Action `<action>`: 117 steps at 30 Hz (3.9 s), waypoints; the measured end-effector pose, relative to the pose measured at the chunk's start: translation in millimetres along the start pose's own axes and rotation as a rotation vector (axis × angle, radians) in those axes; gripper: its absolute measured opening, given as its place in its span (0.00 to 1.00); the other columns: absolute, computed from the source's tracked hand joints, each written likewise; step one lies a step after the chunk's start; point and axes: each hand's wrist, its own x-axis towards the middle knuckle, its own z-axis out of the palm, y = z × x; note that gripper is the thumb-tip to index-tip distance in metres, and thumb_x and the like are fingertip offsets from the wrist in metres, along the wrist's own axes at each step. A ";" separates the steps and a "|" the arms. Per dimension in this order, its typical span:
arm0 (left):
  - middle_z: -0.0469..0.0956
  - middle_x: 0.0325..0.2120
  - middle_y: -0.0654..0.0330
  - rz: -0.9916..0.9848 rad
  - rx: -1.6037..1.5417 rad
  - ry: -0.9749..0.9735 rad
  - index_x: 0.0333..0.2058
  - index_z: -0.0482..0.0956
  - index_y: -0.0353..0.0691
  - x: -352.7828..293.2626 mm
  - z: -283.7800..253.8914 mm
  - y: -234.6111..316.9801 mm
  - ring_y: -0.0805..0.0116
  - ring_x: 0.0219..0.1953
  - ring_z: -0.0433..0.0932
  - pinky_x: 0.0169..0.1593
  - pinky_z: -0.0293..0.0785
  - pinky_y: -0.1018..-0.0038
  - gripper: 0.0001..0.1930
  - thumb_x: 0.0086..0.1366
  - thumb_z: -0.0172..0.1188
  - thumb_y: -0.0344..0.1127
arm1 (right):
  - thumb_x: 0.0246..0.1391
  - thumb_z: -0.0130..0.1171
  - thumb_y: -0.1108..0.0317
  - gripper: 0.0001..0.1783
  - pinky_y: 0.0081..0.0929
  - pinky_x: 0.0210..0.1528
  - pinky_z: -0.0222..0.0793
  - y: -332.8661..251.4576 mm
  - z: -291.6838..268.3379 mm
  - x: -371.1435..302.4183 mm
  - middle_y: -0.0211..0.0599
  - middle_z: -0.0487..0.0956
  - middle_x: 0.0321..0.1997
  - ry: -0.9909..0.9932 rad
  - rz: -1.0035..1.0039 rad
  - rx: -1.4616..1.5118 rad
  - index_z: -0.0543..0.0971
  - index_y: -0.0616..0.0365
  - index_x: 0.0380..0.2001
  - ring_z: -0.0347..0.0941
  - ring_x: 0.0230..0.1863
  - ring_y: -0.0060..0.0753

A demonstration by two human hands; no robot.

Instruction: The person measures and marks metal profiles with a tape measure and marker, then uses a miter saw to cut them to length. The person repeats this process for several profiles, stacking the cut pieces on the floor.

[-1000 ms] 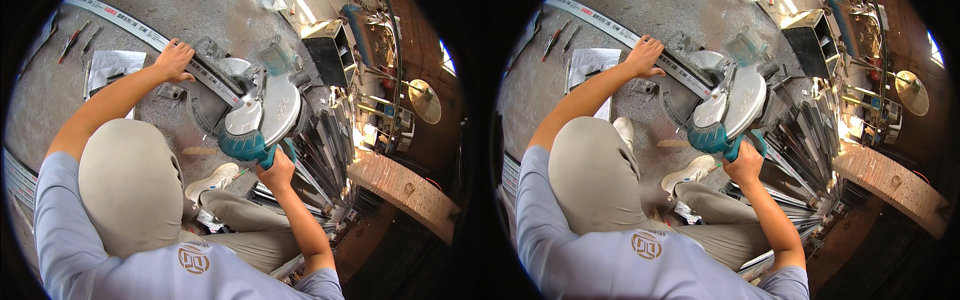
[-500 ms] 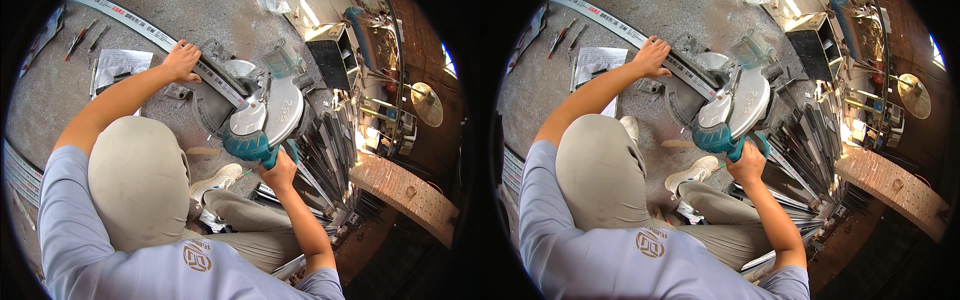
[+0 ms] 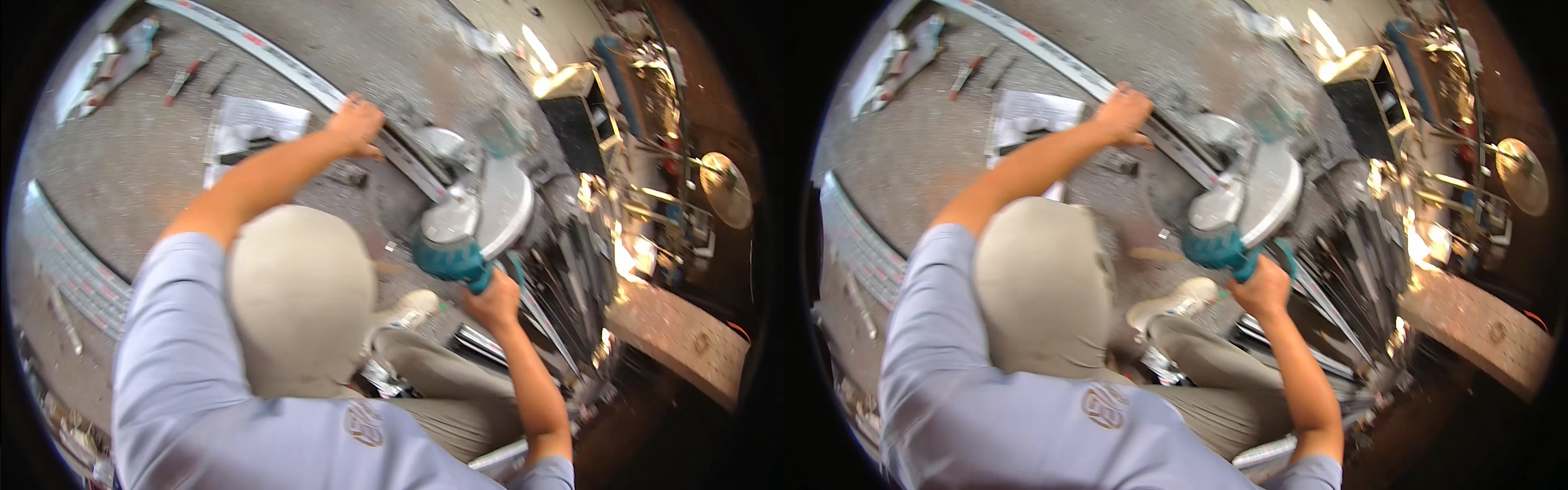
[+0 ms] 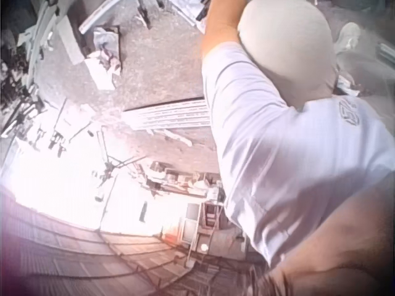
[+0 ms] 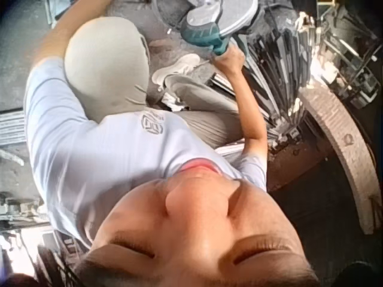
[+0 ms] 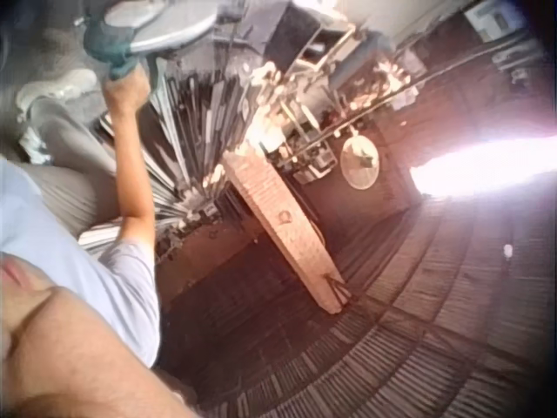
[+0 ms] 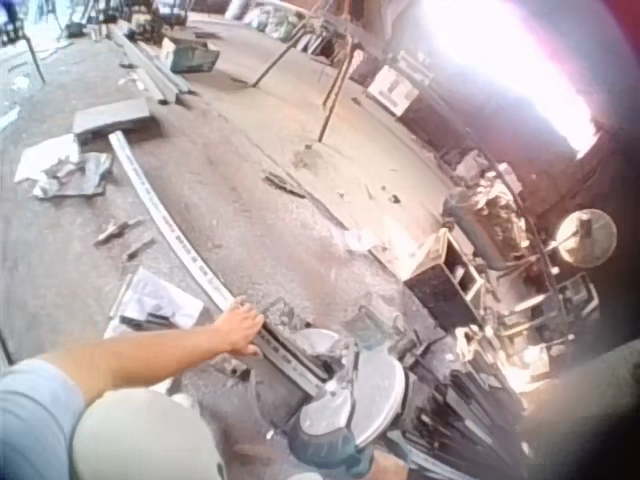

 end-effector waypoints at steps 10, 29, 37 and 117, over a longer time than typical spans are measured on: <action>0.75 0.61 0.54 -0.047 0.011 -0.181 0.67 0.66 0.35 11.0 -24.5 16.5 0.57 0.69 0.68 0.78 0.43 0.50 0.60 0.47 0.71 0.75 | 0.37 0.72 0.62 0.18 0.54 0.45 0.77 14.8 36.2 -12.3 0.54 0.84 0.35 0.077 0.034 -0.009 0.81 0.59 0.31 0.80 0.40 0.64; 0.76 0.61 0.54 -0.088 -0.034 -0.133 0.70 0.63 0.33 14.8 -17.5 16.3 0.57 0.67 0.70 0.78 0.42 0.49 0.64 0.43 0.75 0.73 | 0.37 0.73 0.65 0.23 0.52 0.46 0.77 9.8 113.4 -21.1 0.52 0.80 0.39 0.257 -0.008 -0.051 0.77 0.63 0.37 0.79 0.43 0.63; 0.76 0.60 0.54 -0.079 -0.040 -0.140 0.67 0.68 0.36 14.0 -16.5 10.6 0.57 0.68 0.70 0.78 0.44 0.50 0.61 0.41 0.75 0.74 | 0.36 0.76 0.62 0.25 0.50 0.52 0.77 11.2 16.8 -8.4 0.52 0.83 0.44 0.073 0.085 -0.031 0.80 0.57 0.39 0.79 0.49 0.61; 0.62 0.71 0.45 -0.560 -0.669 0.475 0.62 0.77 0.44 -404.1 -231.6 -21.3 0.44 0.75 0.57 0.76 0.54 0.55 0.25 0.73 0.60 0.49 | 0.61 0.60 0.78 0.03 0.26 0.46 0.73 441.4 146.4 -113.2 0.34 0.78 0.35 0.308 0.129 0.634 0.78 0.67 0.37 0.75 0.38 0.27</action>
